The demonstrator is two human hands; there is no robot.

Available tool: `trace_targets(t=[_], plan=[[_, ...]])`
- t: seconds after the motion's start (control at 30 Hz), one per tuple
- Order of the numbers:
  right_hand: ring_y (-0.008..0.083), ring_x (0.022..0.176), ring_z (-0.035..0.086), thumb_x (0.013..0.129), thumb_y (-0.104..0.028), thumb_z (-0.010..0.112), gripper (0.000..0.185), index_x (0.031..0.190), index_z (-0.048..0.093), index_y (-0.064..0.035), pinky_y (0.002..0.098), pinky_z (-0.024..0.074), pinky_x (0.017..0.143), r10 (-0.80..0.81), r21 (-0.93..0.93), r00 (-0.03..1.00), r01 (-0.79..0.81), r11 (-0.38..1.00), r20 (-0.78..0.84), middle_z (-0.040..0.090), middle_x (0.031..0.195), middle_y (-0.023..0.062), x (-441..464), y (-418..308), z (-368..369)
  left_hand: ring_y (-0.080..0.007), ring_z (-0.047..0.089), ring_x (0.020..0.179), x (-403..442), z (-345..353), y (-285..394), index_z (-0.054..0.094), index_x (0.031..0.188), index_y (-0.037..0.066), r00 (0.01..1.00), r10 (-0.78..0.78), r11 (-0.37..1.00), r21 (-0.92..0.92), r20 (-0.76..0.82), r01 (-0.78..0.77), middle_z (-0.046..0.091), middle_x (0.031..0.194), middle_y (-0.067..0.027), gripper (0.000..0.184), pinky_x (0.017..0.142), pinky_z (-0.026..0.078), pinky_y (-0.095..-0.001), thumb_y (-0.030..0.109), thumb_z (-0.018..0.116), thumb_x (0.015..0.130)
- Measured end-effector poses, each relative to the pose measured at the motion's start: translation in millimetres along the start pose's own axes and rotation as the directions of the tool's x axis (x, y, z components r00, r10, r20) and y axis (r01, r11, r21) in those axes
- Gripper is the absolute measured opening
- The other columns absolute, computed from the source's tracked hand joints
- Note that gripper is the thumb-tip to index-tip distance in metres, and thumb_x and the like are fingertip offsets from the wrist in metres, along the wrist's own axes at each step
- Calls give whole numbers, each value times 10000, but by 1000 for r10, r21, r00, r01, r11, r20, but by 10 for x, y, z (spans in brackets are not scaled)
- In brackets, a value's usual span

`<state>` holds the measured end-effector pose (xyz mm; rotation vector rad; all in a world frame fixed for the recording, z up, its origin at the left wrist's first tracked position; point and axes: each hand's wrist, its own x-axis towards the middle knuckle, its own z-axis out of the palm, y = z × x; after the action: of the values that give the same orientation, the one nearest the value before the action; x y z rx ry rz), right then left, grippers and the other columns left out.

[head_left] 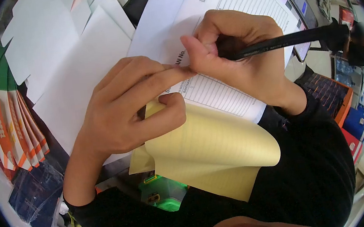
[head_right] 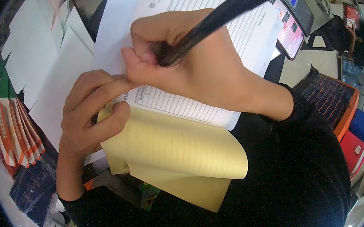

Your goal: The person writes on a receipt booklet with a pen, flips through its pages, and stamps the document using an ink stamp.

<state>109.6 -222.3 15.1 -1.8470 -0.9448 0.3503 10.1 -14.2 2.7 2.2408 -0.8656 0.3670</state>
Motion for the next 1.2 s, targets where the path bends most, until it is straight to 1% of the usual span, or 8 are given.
trace_targets(t=[0.13,0.23,0.33,0.53,0.73,0.83,0.97,1.2], plan=[[16,564,545,885,-77,752,229,720,600,-28,162,403,500,-39,-23,999,40,999,20,611,659,-4,13,12,-13,-321,614,853,-1,24,-1,553,778,32,1000,-4,1000,-11,-19,4,697,1024,-184,248,715,518,-390,161,707,632],[17,562,546,886,-76,750,222,728,602,-25,163,411,508,9,54,1000,-8,999,-13,612,661,-4,6,24,4,-322,616,858,10,8,15,554,771,32,1000,-20,1000,-11,-1,20,699,1028,-187,247,722,522,-393,159,707,624],[17,568,550,883,-73,751,215,734,604,-24,161,415,519,-64,-30,996,66,997,68,618,669,-1,10,29,-50,-321,617,861,4,6,16,557,769,36,1000,-25,1000,-8,2,25,701,1034,-181,249,727,526,-394,160,709,618],[17,573,554,875,-74,760,217,728,606,-34,159,411,518,6,-34,1000,-6,999,9,617,659,-2,4,-18,-20,-307,621,868,6,-6,29,555,758,52,999,-45,999,-10,20,45,708,1044,-161,234,740,534,-385,167,714,631],[30,549,547,878,-82,756,211,731,610,-41,172,423,513,-77,-82,995,81,993,56,623,661,0,20,28,-66,-283,627,878,6,11,25,523,742,68,999,-39,999,10,15,39,723,1066,-157,232,735,536,-354,169,720,673],[38,551,547,875,-75,757,213,723,610,-43,179,430,522,31,147,990,-11,989,-138,625,664,4,16,59,-27,-272,630,879,20,29,15,495,732,80,999,-31,999,10,7,31,731,1073,-159,247,727,536,-339,173,722,702],[45,561,564,870,-66,757,207,721,615,-41,188,451,544,-11,10,998,11,1000,-58,628,669,14,50,43,-54,-267,630,872,28,7,16,483,728,88,999,-38,999,9,20,37,735,1070,-163,249,715,536,-331,169,719,723],[56,557,568,865,-78,765,203,731,618,-38,191,453,549,35,20,999,-34,999,-25,619,664,6,49,17,-67,-268,628,852,28,19,20,480,722,76,999,-34,999,18,5,34,734,1056,-170,239,697,527,-326,125,714,722]])
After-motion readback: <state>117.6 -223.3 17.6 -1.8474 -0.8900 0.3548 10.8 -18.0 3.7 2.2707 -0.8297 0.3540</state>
